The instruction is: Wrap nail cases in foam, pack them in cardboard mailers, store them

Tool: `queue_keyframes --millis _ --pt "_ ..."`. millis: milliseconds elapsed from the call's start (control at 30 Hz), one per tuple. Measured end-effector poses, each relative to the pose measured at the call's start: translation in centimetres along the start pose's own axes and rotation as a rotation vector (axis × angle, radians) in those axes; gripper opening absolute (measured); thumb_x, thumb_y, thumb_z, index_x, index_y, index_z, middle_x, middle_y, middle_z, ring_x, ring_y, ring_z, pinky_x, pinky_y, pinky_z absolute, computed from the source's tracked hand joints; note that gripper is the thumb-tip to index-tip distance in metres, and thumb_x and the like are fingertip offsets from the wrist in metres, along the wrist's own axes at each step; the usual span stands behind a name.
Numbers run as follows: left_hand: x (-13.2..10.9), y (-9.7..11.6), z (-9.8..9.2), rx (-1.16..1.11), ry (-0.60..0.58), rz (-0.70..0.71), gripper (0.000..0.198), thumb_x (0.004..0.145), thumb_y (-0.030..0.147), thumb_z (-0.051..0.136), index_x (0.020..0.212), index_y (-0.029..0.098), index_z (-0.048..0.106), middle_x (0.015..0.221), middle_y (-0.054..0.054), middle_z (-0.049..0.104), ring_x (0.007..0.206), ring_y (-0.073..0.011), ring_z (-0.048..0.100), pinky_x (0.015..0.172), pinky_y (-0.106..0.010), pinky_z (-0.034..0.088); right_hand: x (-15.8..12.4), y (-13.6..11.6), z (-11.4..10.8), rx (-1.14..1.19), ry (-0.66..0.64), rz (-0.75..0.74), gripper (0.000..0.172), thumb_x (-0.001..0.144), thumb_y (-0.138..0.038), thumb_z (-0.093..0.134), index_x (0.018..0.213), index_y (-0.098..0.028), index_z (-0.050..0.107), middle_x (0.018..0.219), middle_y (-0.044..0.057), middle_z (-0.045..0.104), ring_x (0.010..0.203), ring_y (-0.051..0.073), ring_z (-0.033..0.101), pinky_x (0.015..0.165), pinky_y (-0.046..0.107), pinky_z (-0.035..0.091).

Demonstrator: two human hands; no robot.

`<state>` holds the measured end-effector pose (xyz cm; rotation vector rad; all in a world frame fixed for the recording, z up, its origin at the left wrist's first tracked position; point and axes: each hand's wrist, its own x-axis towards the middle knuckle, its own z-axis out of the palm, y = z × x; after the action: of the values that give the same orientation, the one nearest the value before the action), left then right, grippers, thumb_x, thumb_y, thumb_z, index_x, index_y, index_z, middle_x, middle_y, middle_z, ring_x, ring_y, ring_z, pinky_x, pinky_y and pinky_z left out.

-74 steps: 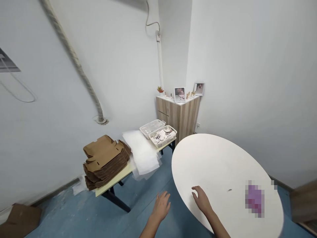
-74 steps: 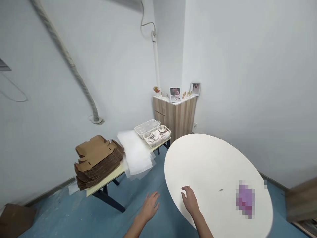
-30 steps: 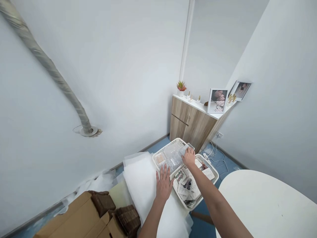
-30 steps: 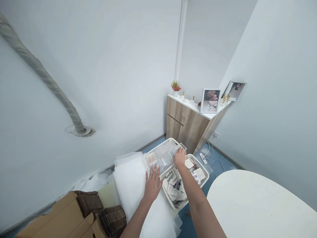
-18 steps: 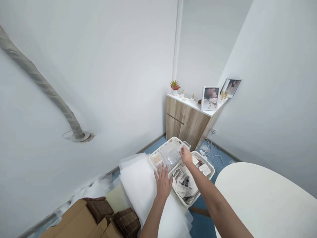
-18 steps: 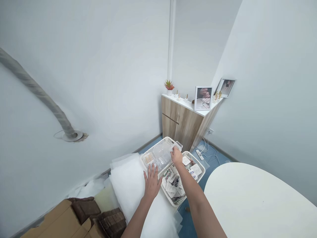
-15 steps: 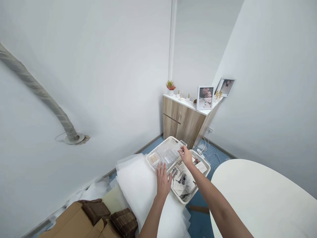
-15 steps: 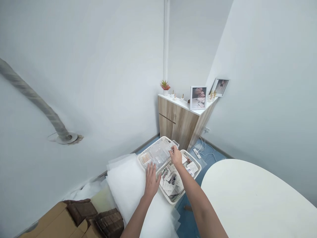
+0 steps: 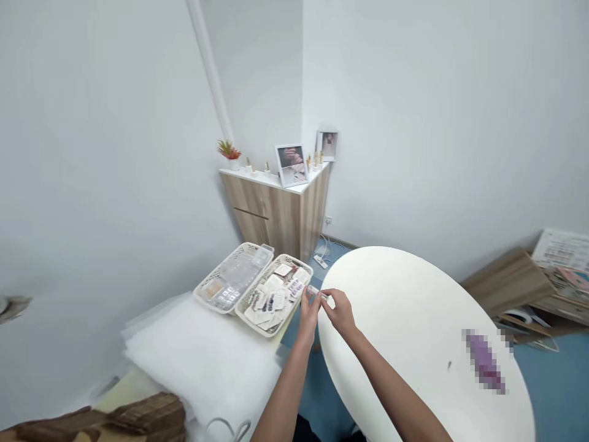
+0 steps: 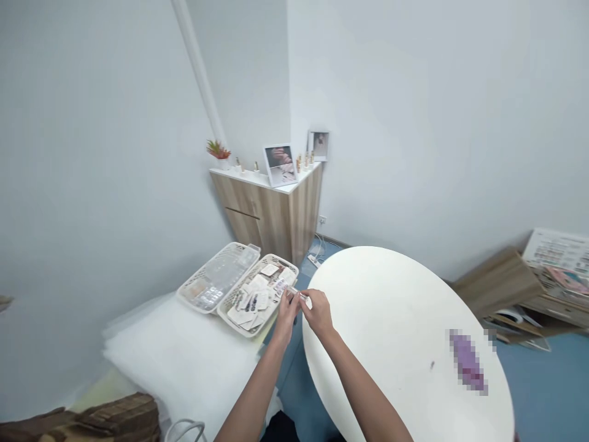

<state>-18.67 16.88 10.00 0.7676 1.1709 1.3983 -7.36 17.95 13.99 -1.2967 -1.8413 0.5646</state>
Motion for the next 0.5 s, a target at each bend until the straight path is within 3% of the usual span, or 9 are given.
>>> queue_keyframes --millis 167,300,500 --pt "-3.7 -2.2 7.7 -0.003 -0.114 0.010 0.073 0.084 0.050 0.064 0.145 0.030 0.028 0.142 -0.014 0.045 0.124 -0.0263 0.054 0.099 -0.041 0.049 -4.9 2.8 -8.9 0.219 0.003 0.083 0.028 0.090 -0.042 0.053 0.109 -0.024 0.065 0.108 0.007 0.069 0.101 0.022 0.063 0.093 0.038 0.048" --pt "-6.0 -3.4 12.6 0.107 -0.237 0.068 0.083 0.078 0.045 0.071 0.146 0.031 0.026 0.146 -0.013 0.041 0.129 -0.0278 0.049 0.099 -0.042 0.049 -7.8 5.7 -15.2 0.489 0.015 0.299 0.036 0.090 -0.052 0.050 0.108 -0.025 0.066 0.115 0.008 0.068 0.108 0.024 0.062 0.095 0.041 0.049" --pt "-9.7 -4.5 18.5 0.293 -0.442 0.219 0.075 0.075 0.034 0.070 0.141 0.029 0.036 0.148 -0.008 0.039 0.132 -0.0260 0.044 0.107 -0.043 0.043 -11.1 9.2 -20.8 0.707 -0.035 0.613 0.047 0.087 -0.061 0.050 0.116 -0.027 0.064 0.124 0.008 0.064 0.107 0.024 0.064 0.086 0.041 0.054"
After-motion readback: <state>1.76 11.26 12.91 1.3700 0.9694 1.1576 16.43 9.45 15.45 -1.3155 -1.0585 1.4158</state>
